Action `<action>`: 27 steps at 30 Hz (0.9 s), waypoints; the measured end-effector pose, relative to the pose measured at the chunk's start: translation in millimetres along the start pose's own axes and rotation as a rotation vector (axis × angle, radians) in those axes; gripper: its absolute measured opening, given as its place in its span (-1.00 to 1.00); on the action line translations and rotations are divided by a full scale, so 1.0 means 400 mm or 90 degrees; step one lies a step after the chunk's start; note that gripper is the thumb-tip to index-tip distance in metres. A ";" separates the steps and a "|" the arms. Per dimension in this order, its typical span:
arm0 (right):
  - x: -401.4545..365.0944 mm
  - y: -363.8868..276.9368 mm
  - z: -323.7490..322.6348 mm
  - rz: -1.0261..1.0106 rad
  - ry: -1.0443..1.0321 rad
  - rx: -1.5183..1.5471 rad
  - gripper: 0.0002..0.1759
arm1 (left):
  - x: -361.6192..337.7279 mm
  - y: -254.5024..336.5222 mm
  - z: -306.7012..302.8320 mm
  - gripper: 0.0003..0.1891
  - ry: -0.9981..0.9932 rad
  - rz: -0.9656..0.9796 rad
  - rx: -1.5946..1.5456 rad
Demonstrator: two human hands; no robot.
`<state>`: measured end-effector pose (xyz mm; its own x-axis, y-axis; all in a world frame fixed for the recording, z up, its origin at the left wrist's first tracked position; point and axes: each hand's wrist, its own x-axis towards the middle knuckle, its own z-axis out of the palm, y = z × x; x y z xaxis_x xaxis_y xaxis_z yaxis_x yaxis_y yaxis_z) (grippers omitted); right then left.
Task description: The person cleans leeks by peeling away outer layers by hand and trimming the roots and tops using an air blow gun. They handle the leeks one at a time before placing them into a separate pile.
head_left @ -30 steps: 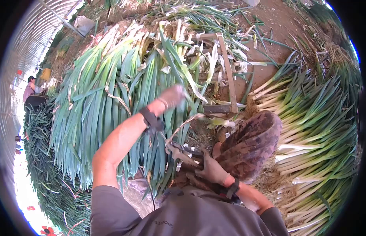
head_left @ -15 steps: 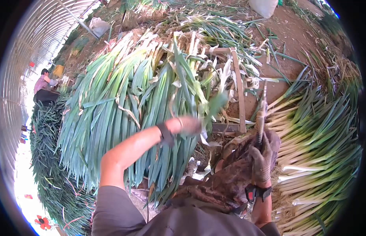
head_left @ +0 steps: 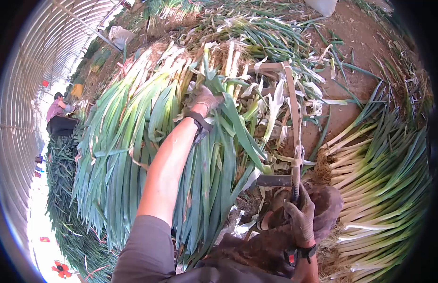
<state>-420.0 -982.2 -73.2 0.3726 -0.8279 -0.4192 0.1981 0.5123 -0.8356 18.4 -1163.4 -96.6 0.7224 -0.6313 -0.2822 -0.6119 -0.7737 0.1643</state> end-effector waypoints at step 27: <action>0.032 -0.016 -0.029 -0.029 0.056 0.146 -0.34 | -0.151 0.218 -0.200 -0.38 -0.144 0.487 0.084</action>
<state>-427.2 -998.8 -77.3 0.2807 -0.8628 -0.4205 0.4173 0.5042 -0.7561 -53.0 -1197.1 10.3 0.0139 -0.9461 -0.3235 -0.9534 -0.1100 0.2808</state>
